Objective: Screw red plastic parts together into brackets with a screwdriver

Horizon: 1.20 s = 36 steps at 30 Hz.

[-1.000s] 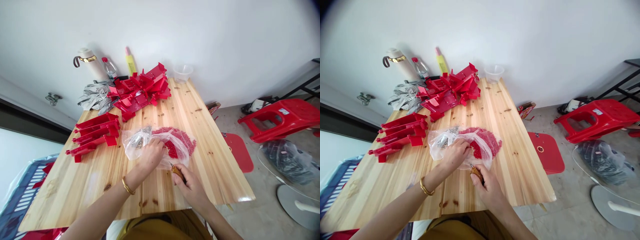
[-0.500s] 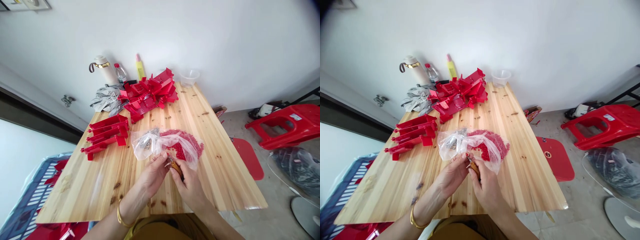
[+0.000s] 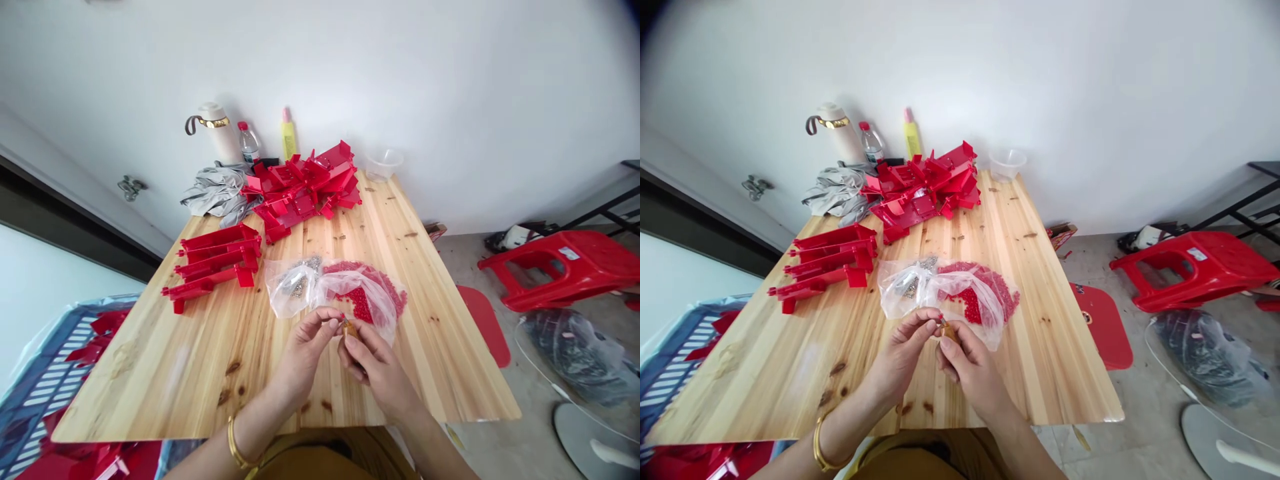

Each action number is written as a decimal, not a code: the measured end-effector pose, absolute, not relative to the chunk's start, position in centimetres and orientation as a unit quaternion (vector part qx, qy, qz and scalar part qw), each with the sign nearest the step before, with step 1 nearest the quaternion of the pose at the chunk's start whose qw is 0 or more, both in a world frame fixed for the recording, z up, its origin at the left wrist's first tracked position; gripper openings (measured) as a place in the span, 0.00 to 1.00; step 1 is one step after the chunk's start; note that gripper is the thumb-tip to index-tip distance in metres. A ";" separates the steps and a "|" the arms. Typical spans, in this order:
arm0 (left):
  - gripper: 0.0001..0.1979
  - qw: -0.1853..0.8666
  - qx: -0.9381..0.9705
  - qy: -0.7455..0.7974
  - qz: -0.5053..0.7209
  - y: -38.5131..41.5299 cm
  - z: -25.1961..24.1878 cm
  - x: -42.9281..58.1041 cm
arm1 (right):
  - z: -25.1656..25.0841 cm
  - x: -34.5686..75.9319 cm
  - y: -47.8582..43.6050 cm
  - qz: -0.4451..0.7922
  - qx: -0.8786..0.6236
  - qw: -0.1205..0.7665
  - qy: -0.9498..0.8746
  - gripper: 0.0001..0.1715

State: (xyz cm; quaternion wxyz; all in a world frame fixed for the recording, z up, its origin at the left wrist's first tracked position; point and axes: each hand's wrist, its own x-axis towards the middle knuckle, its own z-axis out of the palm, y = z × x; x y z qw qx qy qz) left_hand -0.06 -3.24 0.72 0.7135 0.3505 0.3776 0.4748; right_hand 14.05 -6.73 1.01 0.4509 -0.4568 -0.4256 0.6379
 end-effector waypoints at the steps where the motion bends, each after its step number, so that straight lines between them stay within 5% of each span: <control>1: 0.08 0.692 0.380 0.390 0.475 -3.1 0.7 -0.5 | 0.9 14.1 -6.6 0.687 -0.420 0.459 -0.376 0.14; 8: 0.09 0.525 0.504 0.501 0.468 0.3 0.6 -4.1 | 0.2 14.7 -5.8 0.824 -0.252 0.465 -0.204 0.11; 20: 0.08 0.692 0.430 0.387 0.433 -1.9 2.5 -0.8 | 0.2 13.8 -5.8 0.838 -0.245 0.441 -0.207 0.15; 36: 0.07 0.556 0.532 0.438 0.466 -2.5 2.6 -1.6 | -0.1 13.4 -6.3 0.844 -0.251 0.425 -0.211 0.17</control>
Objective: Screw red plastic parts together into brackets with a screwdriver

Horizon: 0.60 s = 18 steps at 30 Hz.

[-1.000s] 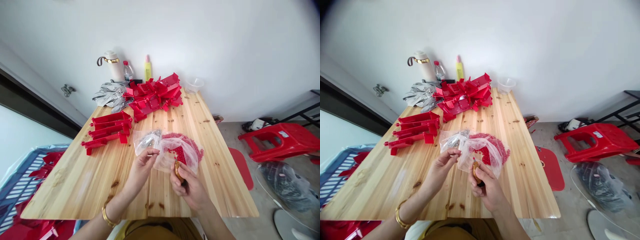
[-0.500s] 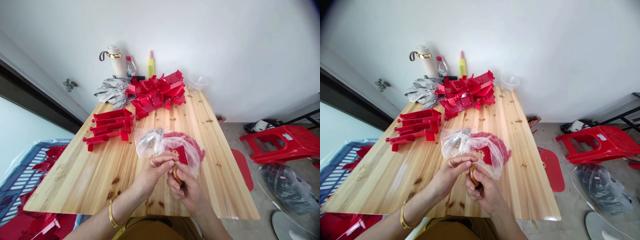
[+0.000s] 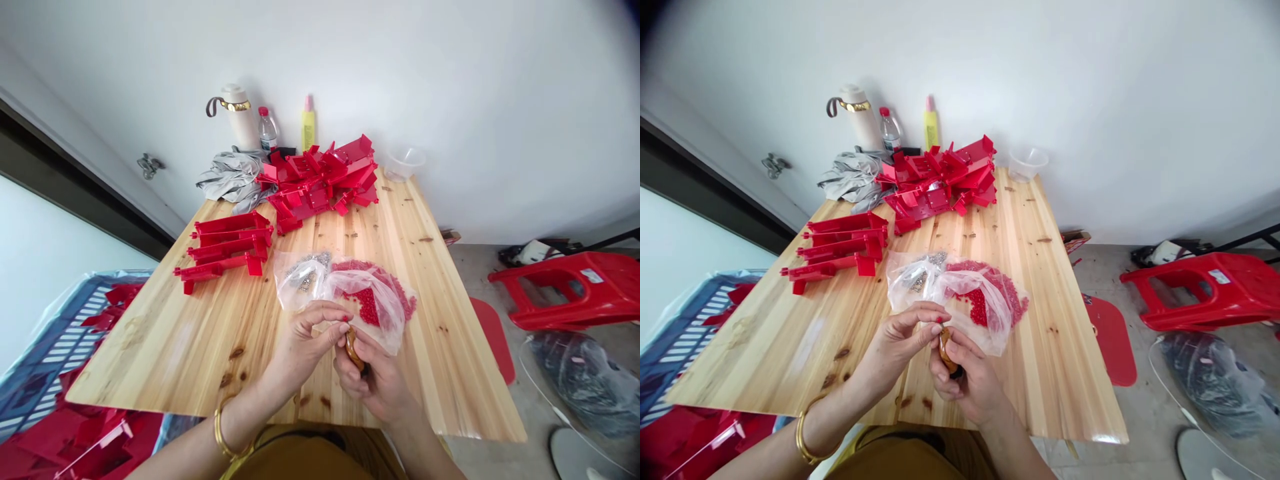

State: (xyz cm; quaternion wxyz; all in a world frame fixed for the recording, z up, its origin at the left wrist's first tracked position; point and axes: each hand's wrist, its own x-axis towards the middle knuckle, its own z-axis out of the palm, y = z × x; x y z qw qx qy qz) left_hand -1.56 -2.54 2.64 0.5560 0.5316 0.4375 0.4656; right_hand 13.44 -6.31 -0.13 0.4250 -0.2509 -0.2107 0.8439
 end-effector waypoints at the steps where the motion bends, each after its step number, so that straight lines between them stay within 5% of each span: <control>1: 0.07 0.547 0.542 0.437 0.465 -2.6 2.6 -1.6 | -0.1 13.4 -6.3 0.844 -0.252 0.424 -0.212 0.17; 5: 0.09 0.480 0.621 0.435 0.442 -2.5 2.1 -2.2 | -0.2 13.3 -6.3 0.829 -0.264 0.438 -0.227 0.16; 9: 0.11 0.304 0.723 0.494 0.374 -0.1 0.5 -4.1 | -0.3 13.5 -6.5 0.780 -0.314 0.464 -0.279 0.15; 14: 0.11 0.106 0.806 0.567 0.132 4.4 -0.9 -5.2 | 0.0 13.8 -6.7 0.743 -0.351 0.456 -0.341 0.15; 18: 0.09 0.059 0.829 0.553 0.058 5.7 -1.7 -4.7 | 0.3 13.8 -6.7 0.737 -0.363 0.436 -0.368 0.15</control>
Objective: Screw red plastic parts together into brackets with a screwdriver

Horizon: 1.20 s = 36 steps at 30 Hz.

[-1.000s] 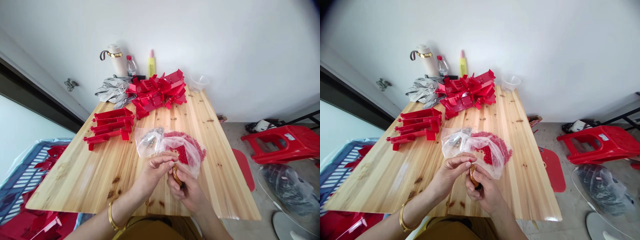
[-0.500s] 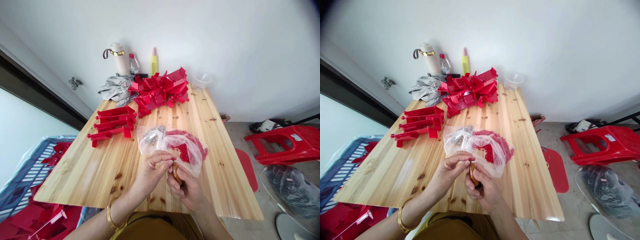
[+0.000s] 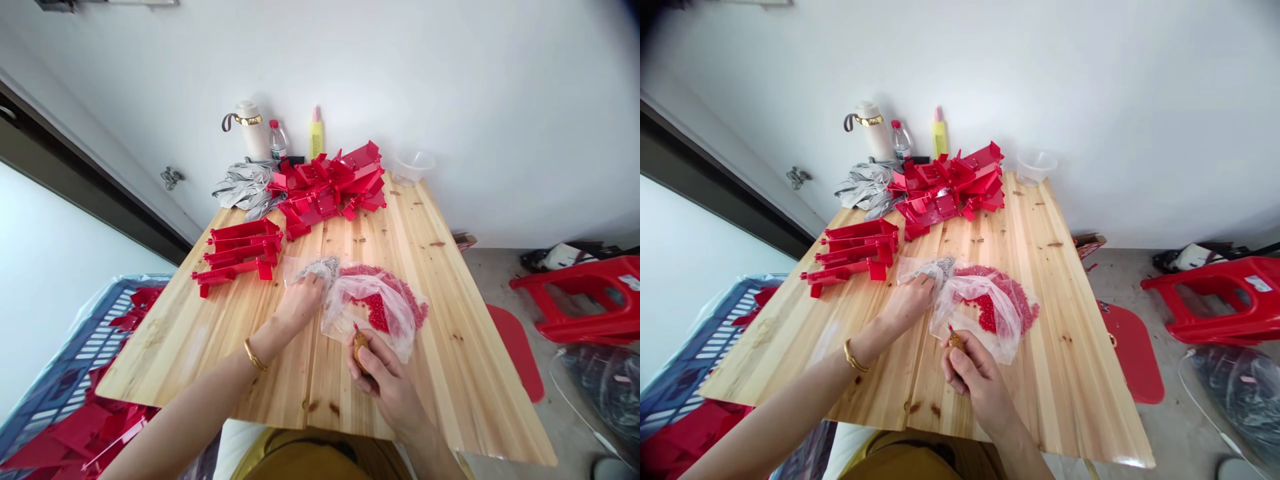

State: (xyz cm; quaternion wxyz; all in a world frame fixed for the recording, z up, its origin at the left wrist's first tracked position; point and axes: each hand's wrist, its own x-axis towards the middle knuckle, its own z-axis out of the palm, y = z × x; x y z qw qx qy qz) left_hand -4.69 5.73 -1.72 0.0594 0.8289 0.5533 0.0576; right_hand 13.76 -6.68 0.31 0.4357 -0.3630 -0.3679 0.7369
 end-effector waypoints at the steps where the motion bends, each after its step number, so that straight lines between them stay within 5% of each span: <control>1: 0.09 0.060 0.831 0.550 0.060 5.8 -1.9 -4.6 | 0.3 13.7 -6.6 0.737 -0.364 0.431 -0.373 0.15; 8: 0.10 0.053 0.830 0.548 0.095 5.7 -3.0 -5.4 | 0.0 13.5 -6.2 0.711 -0.386 0.424 -0.408 0.15; 16: 0.04 0.167 0.722 0.566 0.360 4.5 -3.2 -6.3 | -0.6 12.3 -4.2 0.624 -0.439 0.415 -0.496 0.15; 24: 0.08 0.051 0.830 0.547 0.093 4.8 -2.9 -6.2 | -0.8 12.1 -4.0 0.573 -0.474 0.390 -0.543 0.15; 28: 0.10 0.040 0.843 0.531 0.079 5.3 -3.2 -6.1 | -1.0 12.2 -4.2 0.563 -0.480 0.377 -0.557 0.15; 32: 0.10 0.089 0.813 0.545 0.184 5.3 -3.2 -6.3 | -0.8 12.2 -3.9 0.544 -0.488 0.374 -0.571 0.14; 36: 0.07 0.246 0.699 0.566 0.362 4.6 -3.0 -6.4 | -0.1 12.0 -3.4 0.511 -0.495 0.370 -0.597 0.14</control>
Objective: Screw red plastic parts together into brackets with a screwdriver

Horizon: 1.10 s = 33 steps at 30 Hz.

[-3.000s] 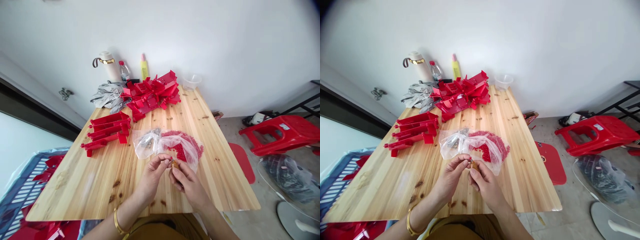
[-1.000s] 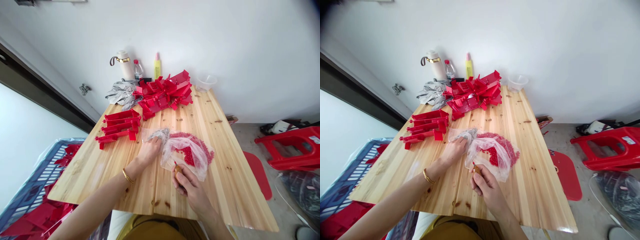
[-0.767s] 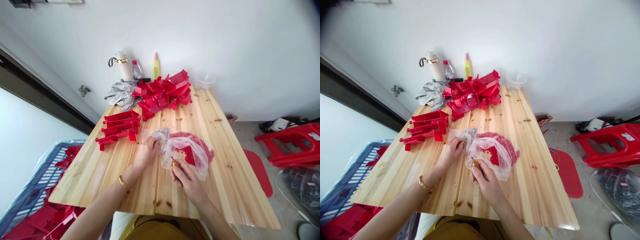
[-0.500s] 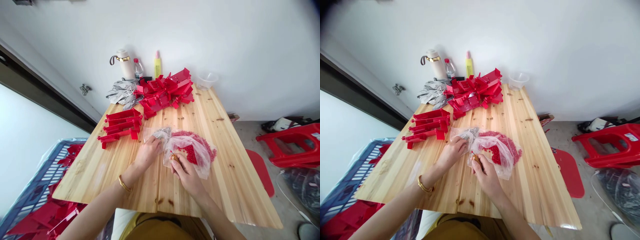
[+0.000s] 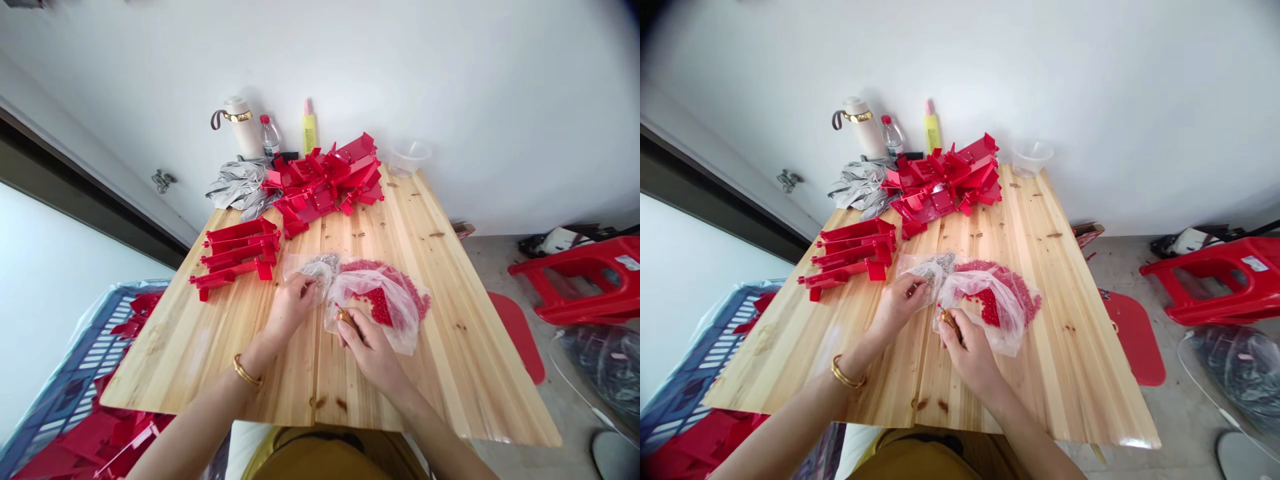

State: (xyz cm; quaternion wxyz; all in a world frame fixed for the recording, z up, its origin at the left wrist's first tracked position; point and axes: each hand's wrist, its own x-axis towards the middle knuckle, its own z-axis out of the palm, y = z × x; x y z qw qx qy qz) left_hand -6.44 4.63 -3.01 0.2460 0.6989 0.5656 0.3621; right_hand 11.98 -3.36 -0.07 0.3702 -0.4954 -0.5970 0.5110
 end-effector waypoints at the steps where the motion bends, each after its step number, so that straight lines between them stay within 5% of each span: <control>1: 0.07 0.307 0.653 0.574 0.388 4.4 -2.9 -6.4 | 0.1 11.9 -3.2 0.501 -0.498 0.369 -0.604 0.14; 4: 0.09 0.465 0.528 0.568 0.427 3.6 -2.3 -6.1 | 0.3 11.4 -2.6 0.462 -0.509 0.363 -0.629 0.13; 8: 0.09 0.507 0.493 0.547 0.448 2.5 -0.9 -5.6 | 0.0 10.8 -1.8 0.403 -0.519 0.355 -0.665 0.09; 25: 0.04 0.322 0.629 0.553 0.441 1.0 -0.1 -5.8 | 0.2 9.9 -1.3 0.362 -0.530 0.341 -0.687 0.08; 33: 0.07 0.121 0.764 0.490 0.402 1.4 -0.3 -6.4 | -0.6 9.9 -1.2 0.311 -0.543 0.359 -0.692 0.08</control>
